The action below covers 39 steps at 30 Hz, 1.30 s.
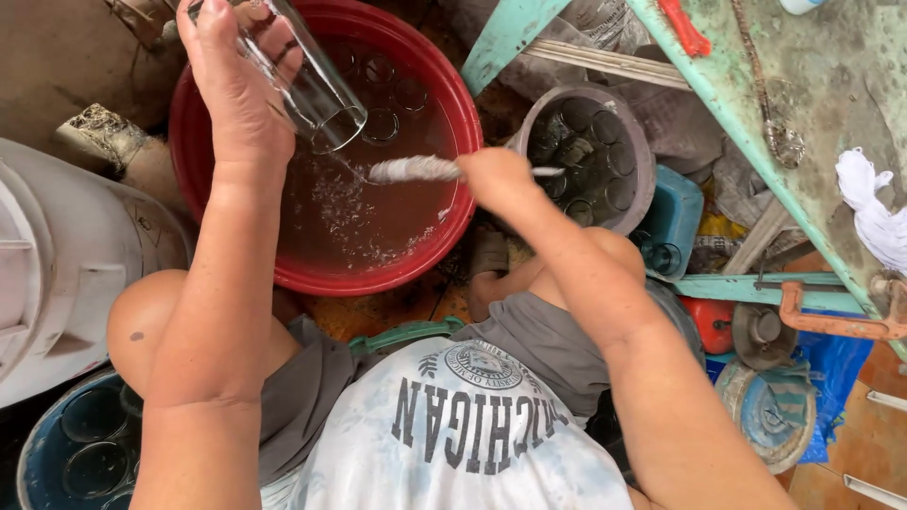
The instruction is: Washing glass cups in a basin of water using a cleaning brush.
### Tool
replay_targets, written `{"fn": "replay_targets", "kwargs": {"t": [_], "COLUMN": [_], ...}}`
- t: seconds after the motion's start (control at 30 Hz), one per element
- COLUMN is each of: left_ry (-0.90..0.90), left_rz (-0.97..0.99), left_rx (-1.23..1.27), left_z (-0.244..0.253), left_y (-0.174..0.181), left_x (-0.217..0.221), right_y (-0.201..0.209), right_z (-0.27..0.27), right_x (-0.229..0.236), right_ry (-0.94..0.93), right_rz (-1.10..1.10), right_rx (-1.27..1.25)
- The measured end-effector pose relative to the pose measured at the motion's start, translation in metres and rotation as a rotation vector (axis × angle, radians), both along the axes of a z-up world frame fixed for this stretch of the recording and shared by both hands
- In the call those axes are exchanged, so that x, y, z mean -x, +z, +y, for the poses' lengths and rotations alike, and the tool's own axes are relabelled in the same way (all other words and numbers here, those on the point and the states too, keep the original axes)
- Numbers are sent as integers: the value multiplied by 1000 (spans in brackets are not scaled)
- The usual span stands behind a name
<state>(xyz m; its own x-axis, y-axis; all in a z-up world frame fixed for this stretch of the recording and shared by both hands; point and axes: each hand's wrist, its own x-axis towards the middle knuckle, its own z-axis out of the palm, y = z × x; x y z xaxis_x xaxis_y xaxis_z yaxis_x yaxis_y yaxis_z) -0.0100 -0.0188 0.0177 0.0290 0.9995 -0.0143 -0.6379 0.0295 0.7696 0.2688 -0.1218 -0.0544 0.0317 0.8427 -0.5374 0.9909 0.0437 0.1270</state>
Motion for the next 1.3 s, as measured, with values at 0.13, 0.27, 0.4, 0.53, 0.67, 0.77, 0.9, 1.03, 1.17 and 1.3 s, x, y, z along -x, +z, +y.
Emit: {"fn": "replay_targets", "kwargs": {"t": [0.13, 0.27, 0.4, 0.53, 0.67, 0.77, 0.9, 1.03, 1.17, 1.3], "left_ry": [35, 17, 10, 6, -3, -10, -24, -33, -86, -159], "left_rz": [19, 14, 41, 88, 97, 132, 188, 185, 94, 99], "left_rx": [153, 167, 199, 261, 255, 263, 252, 258, 197, 117], "left_z": [-5, -4, -4, -4, -3, -6, -7, -2, -2, 1], "left_y": [8, -2, -5, -8, -17, -18, -32, -51, -61, -69], "left_x": [-5, -8, -13, -18, -24, -28, -29, -28, -20, -20], "right_y": [54, 35, -13, -76, -131, -133, -94, -39, 75, 111], "right_z": [-3, -35, -79, -113, -123, -122, -116, -93, -72, -61], "right_x": [-66, -152, -198, -212, -226, -219, -213, -212, -140, -61], "right_ry": [-121, -133, -320, -790, -806, -899, -754, -664, -326, -33], "right_rz": [39, 76, 217, 507, 533, 704, 510, 536, 531, 638], "right_rx": [-17, -172, -364, -431, -313, -358, -257, -435, -457, -634]}}
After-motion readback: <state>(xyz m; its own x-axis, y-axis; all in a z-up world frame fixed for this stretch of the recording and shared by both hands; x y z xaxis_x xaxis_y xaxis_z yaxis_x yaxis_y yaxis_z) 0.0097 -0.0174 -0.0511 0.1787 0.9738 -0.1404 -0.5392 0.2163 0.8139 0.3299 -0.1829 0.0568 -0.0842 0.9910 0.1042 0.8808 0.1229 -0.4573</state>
